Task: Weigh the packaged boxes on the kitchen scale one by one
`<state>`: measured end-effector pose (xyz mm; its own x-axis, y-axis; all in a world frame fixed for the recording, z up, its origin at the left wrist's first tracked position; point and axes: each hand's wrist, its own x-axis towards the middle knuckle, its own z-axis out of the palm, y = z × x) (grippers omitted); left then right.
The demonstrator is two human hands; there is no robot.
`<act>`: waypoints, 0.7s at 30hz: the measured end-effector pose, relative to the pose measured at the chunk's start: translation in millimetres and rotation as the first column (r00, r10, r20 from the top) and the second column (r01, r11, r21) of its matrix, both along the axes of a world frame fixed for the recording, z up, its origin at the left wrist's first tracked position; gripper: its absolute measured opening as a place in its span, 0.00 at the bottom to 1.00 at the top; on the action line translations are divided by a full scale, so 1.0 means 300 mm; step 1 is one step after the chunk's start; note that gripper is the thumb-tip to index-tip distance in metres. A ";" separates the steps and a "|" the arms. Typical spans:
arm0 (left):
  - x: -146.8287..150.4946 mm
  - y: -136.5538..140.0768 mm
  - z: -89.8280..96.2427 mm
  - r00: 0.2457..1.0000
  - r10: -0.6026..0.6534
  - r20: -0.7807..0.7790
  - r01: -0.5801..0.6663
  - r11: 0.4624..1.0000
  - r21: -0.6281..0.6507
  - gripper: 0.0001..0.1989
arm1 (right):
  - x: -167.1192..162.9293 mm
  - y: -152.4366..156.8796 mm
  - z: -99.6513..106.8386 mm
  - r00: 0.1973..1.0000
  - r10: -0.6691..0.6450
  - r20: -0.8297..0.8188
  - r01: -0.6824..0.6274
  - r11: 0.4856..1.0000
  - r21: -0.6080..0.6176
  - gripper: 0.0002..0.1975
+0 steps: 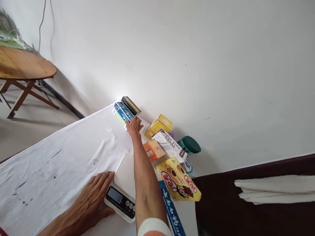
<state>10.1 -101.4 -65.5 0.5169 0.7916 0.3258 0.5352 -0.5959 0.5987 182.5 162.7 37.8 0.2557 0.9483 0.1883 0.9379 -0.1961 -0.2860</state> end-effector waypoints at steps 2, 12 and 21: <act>-0.006 0.005 0.032 0.999 -0.042 -0.035 0.039 0.997 -0.067 0.55 | 0.000 -0.001 -0.018 1.000 -0.004 -0.013 0.004 1.000 0.016 0.21; -0.021 0.021 0.122 0.994 -0.083 -0.075 0.067 0.980 -0.187 0.47 | 0.081 -0.405 0.043 0.992 0.106 -0.073 -0.091 0.979 0.185 0.24; -0.027 0.020 0.069 0.996 -0.066 -0.059 0.065 0.998 -0.027 0.45 | -0.001 -0.736 0.061 0.922 0.324 -0.211 -0.231 0.899 0.372 0.24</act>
<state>2.0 -95.6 -44.8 0.5859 0.7629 0.2734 0.5307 -0.6162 0.5819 182.1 -58.2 56.1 0.0755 0.8801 0.4688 0.8217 0.2114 -0.5293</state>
